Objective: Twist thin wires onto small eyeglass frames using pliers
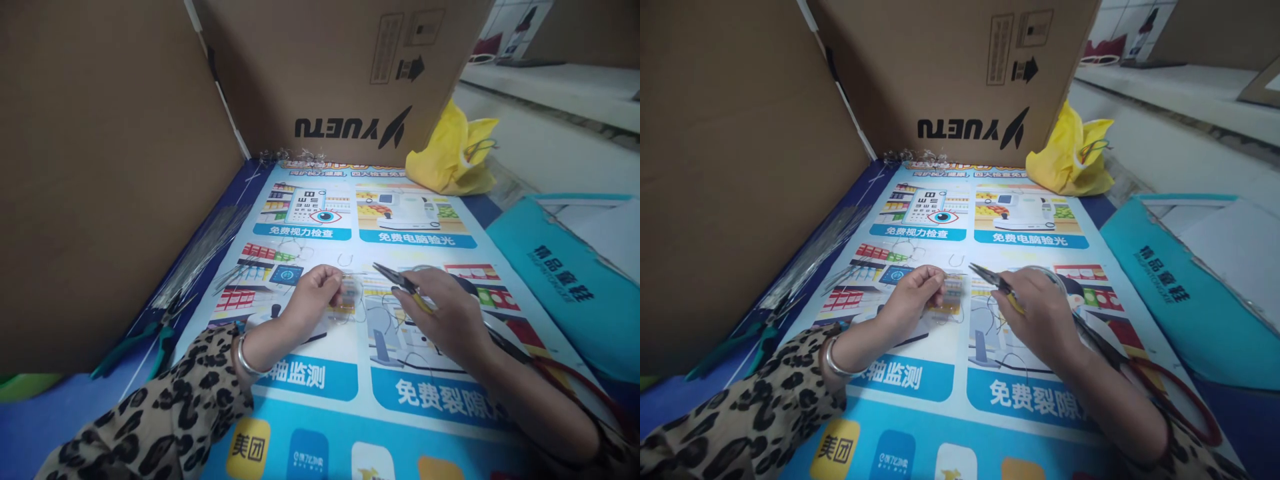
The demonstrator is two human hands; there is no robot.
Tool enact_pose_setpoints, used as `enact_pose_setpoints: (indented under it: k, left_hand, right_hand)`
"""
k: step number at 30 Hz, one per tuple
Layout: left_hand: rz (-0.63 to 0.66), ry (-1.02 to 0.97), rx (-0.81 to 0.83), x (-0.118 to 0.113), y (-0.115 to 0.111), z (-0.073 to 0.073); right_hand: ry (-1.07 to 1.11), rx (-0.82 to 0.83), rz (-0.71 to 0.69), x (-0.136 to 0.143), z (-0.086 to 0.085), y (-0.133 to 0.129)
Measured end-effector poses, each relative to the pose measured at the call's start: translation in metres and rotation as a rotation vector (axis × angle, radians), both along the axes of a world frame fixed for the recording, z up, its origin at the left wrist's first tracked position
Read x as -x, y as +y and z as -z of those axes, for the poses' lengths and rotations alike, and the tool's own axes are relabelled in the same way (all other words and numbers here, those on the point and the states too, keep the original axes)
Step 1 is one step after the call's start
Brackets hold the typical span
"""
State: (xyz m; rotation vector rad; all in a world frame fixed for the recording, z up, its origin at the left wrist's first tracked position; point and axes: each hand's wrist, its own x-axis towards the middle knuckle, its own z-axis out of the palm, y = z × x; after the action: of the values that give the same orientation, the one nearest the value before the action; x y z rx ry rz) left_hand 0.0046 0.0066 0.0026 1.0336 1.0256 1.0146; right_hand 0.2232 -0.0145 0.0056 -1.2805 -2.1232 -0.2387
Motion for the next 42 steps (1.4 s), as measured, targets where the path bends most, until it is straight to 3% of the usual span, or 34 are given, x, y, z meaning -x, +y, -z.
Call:
enact_pose_setpoints:
  k: [4, 10, 29, 42]
  left_hand:
    - [-0.017, -0.007, 0.006, -0.001, -0.001, 0.0]
    - [0.041, 0.091, -0.046, -0.003, -0.004, -0.005]
    - [0.163, 0.197, -0.059, -0.004, -0.003, 0.003]
    - [0.209, 0.069, 0.064, -0.003, -0.005, -0.005]
  right_hand:
    - [-0.1, -0.009, -0.093, 0.009, -0.003, -0.006]
    - [-0.162, 0.012, -0.015, 0.01, 0.0, -0.006]
    - [-0.2, -0.068, -0.076, 0.012, -0.005, -0.009]
    - [-0.259, -0.046, -0.128, 0.009, -0.01, -0.006]
